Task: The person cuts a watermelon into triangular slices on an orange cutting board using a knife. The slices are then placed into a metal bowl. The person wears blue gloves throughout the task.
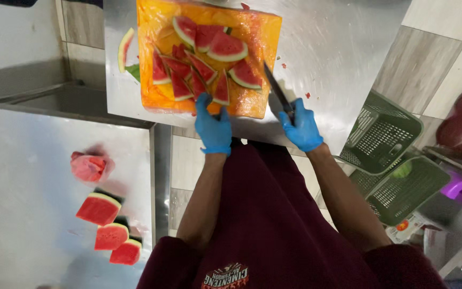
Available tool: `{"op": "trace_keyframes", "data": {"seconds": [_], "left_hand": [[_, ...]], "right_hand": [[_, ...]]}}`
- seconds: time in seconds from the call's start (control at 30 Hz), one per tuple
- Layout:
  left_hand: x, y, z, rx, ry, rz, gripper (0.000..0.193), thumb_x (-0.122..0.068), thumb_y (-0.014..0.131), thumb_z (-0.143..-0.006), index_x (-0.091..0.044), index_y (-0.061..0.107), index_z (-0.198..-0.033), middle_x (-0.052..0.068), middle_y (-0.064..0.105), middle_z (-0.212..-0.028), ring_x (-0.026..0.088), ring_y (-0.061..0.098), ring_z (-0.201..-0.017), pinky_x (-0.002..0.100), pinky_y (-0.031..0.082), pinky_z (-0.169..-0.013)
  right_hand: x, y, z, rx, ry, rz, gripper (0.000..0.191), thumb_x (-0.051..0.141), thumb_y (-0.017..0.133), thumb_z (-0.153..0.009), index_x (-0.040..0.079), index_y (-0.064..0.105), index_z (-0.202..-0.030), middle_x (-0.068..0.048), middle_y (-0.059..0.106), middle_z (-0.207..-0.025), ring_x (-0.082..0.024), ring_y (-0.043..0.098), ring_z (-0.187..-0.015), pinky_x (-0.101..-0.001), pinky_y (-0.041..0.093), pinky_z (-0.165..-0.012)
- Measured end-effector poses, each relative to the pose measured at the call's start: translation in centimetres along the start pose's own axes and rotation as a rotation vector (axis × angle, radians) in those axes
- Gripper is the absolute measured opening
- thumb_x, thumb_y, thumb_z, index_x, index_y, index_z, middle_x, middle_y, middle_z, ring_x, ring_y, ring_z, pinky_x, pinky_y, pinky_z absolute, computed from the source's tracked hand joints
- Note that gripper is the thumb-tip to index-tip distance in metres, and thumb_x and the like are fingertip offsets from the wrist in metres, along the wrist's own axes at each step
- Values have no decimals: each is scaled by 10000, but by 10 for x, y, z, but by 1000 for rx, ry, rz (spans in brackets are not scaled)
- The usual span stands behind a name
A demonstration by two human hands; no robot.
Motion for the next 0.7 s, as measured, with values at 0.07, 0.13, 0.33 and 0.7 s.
{"op": "trace_keyframes", "data": {"seconds": [0.07, 0.13, 0.33, 0.7], "left_hand": [[-12, -6, -28, 34, -76, -45, 470, -104, 753, -919, -69, 606, -1364, 147, 740, -1214, 248, 729, -1051, 336, 614, -935], [-45, -3, -76, 82, 74, -65, 454, -129, 791, -950, -102, 631, -1373, 117, 758, -1227, 244, 759, -1064, 355, 617, -1001], [-119, 95, -247, 239, 313, -422, 940, -376, 988, -753, -72, 455, -1465, 271, 533, -1364, 433, 561, -1208, 490, 507, -1005], [-137, 138, -253, 549, 809, -637, 523, -185, 970, -526, -198, 815, -1025, 164, 720, -1010, 411, 663, -1008, 512, 505, -848]], "right_hand": [[-21, -20, 25, -68, 69, -125, 202, 100, 655, -1005, -6, 490, -1055, -126, 661, -689, -193, 665, -583, -338, 512, -533], [-42, -33, 47, -149, 134, -59, 217, 106, 690, -998, -9, 510, -1035, -116, 639, -645, -181, 609, -512, -346, 451, -485], [-75, -37, 64, -229, 113, 0, 228, 123, 711, -958, 8, 519, -1003, -89, 636, -636, -148, 602, -496, -328, 450, -466], [-69, -63, 44, -290, 214, -200, 175, 114, 679, -991, 20, 536, -1029, -79, 611, -647, -112, 553, -521, -305, 425, -485]]}}
Point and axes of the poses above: each hand's wrist, its own z-axis away from the middle knuckle, its own y-axis out of the palm, x = y × z, the point moved 7 cm from there along -z, towards the middle knuckle
